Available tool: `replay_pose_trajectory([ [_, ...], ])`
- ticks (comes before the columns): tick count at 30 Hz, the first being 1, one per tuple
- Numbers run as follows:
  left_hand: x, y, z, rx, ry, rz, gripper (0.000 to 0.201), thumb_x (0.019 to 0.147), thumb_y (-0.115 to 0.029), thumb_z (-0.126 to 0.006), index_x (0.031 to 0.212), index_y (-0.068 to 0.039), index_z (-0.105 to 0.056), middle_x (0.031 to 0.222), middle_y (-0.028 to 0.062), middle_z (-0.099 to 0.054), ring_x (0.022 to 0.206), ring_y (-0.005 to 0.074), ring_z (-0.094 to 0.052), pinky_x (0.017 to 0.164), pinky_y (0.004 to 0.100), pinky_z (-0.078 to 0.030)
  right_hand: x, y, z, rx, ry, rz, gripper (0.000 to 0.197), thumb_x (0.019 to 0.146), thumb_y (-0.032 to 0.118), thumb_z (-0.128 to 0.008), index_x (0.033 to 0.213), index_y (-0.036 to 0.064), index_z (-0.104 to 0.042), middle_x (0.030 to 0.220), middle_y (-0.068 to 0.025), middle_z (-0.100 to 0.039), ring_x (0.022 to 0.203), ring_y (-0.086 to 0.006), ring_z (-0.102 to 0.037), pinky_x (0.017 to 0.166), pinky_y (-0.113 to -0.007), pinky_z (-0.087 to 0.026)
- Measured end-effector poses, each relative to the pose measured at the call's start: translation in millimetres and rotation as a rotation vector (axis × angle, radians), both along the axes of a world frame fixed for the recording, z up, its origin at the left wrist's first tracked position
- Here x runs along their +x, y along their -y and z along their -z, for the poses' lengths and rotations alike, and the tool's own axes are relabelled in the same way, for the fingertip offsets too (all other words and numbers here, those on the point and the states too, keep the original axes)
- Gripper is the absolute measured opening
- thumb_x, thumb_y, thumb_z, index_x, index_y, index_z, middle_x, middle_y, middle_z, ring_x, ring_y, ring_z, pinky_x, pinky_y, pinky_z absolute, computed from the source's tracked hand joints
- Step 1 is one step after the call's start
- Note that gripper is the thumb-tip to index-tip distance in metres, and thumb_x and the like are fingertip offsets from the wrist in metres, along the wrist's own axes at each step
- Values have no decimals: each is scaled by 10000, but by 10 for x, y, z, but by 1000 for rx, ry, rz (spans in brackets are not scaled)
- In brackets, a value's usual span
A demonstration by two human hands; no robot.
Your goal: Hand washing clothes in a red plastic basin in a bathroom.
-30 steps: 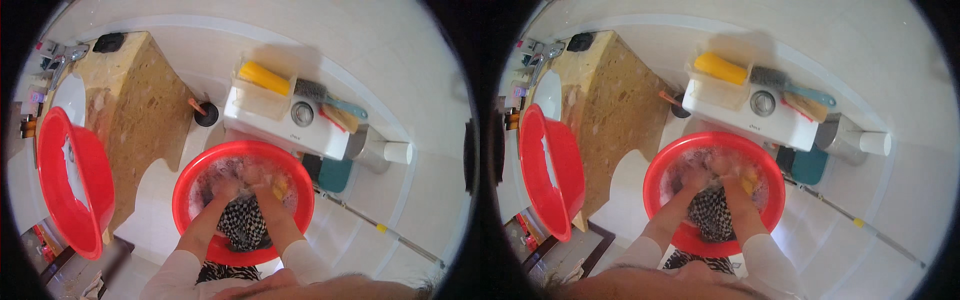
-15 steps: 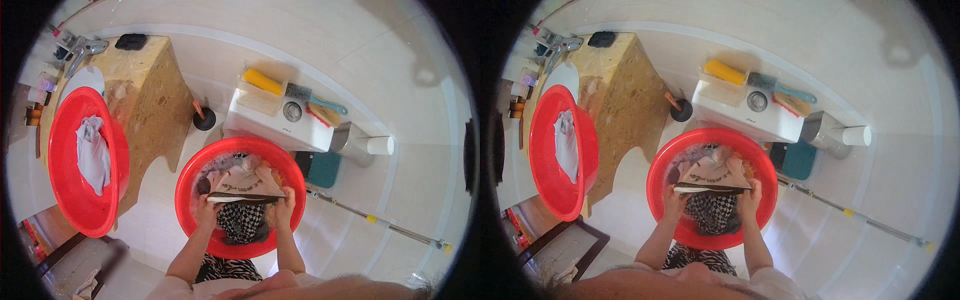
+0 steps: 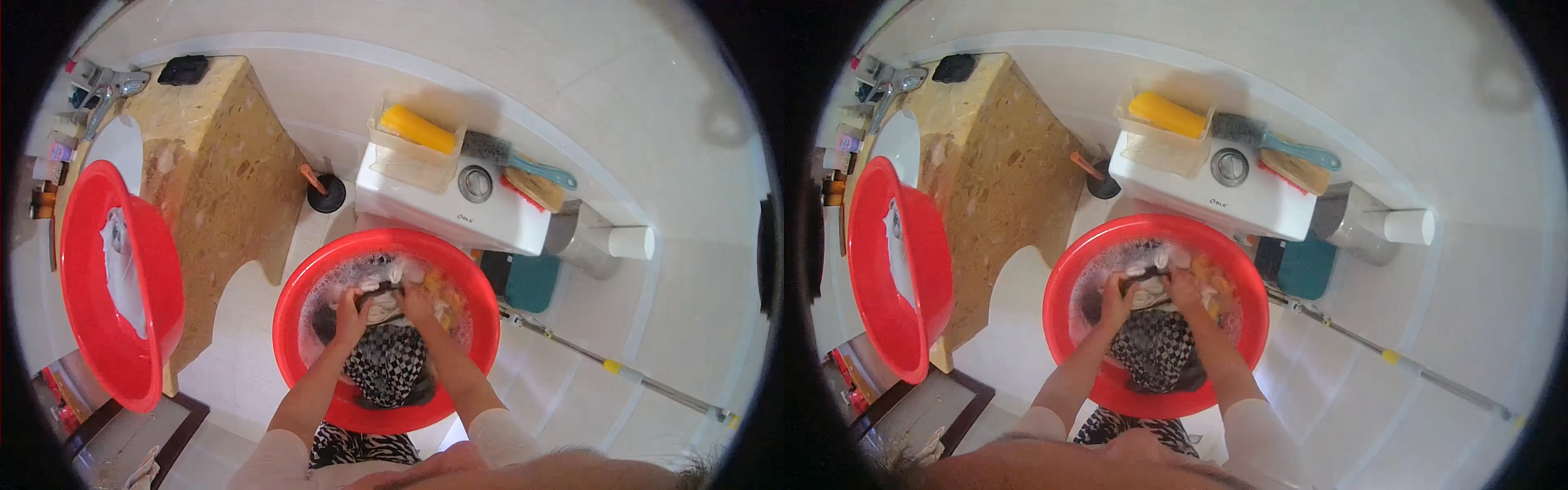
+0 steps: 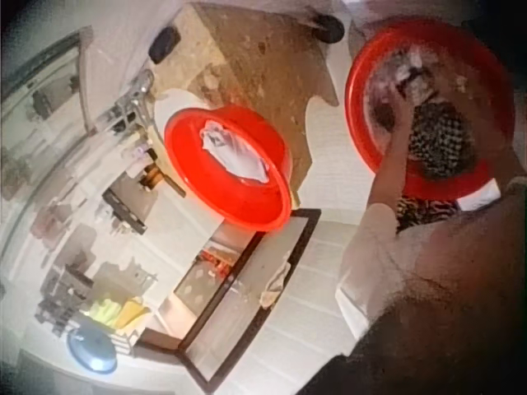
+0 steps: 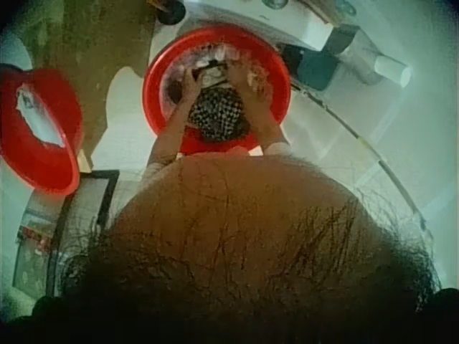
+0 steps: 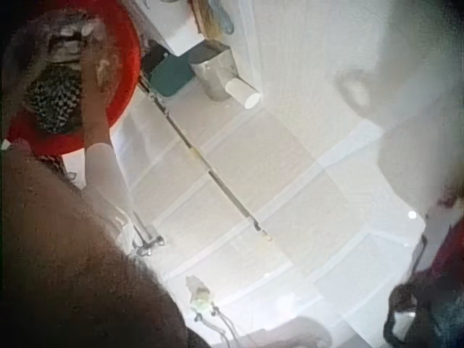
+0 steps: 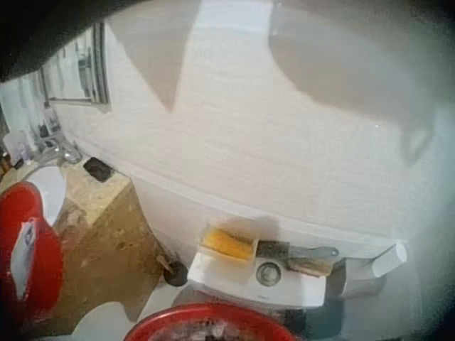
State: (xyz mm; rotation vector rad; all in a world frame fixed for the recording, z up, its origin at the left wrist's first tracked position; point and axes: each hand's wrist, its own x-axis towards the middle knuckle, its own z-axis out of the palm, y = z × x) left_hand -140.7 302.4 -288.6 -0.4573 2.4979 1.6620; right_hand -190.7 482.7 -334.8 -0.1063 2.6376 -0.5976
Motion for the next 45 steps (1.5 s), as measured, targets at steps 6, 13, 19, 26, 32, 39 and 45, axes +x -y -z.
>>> replay_pose_trajectory([
  [6,-122,267,889,-504,256,53,305,859,-219,-565,1104,-38,-548,944,256,-607,849,371,-613,755,465,-478,-68,847,-156,-242,30,326,356,826,232,-580,1129,47,-553,1022,-242,-604,916,-427,-582,784,-487,-479],
  [13,-494,-197,643,-731,236,177,400,834,-277,-535,1140,-25,-586,1070,172,-618,1000,322,-580,915,438,-419,118,536,341,-49,-199,88,439,864,318,-518,1205,45,-551,1114,-240,-600,1035,-413,-559,901,-503,-411],
  [19,-413,-132,450,-424,195,-4,339,844,-250,-528,1095,-39,-616,1123,196,-604,1008,344,-580,898,440,-442,-132,603,369,89,144,65,360,863,245,-497,1157,56,-582,1084,-254,-608,989,-417,-585,864,-504,-442],
  [26,355,643,274,-180,185,-359,219,730,-43,-628,941,-27,-572,905,199,-587,857,335,-578,781,414,-458,282,199,-290,-227,36,255,248,844,149,-528,1043,36,-622,1032,-251,-619,932,-423,-601,821,-494,-465],
  [32,667,634,-1248,75,-70,-340,240,735,131,-542,841,-50,-426,791,34,-430,778,140,-463,735,269,-402,729,-357,-2126,-319,8,252,212,860,133,-556,1026,13,-610,908,-166,-648,855,-297,-638,767,-381,-479],
  [39,351,326,-3463,360,-168,-260,254,763,99,-581,880,-62,-423,856,42,-458,834,140,-514,713,277,-461,761,-450,-3916,-691,-163,423,196,872,44,-515,1056,15,-577,842,-104,-603,807,-166,-568,736,-287,-451],
  [45,504,531,-1100,-167,-45,-65,366,699,45,-644,1032,-40,-517,959,145,-556,810,274,-576,813,360,-472,679,-48,-2139,-424,-184,250,254,887,131,-481,1098,18,-567,926,-176,-627,899,-327,-611,836,-361,-459],
])
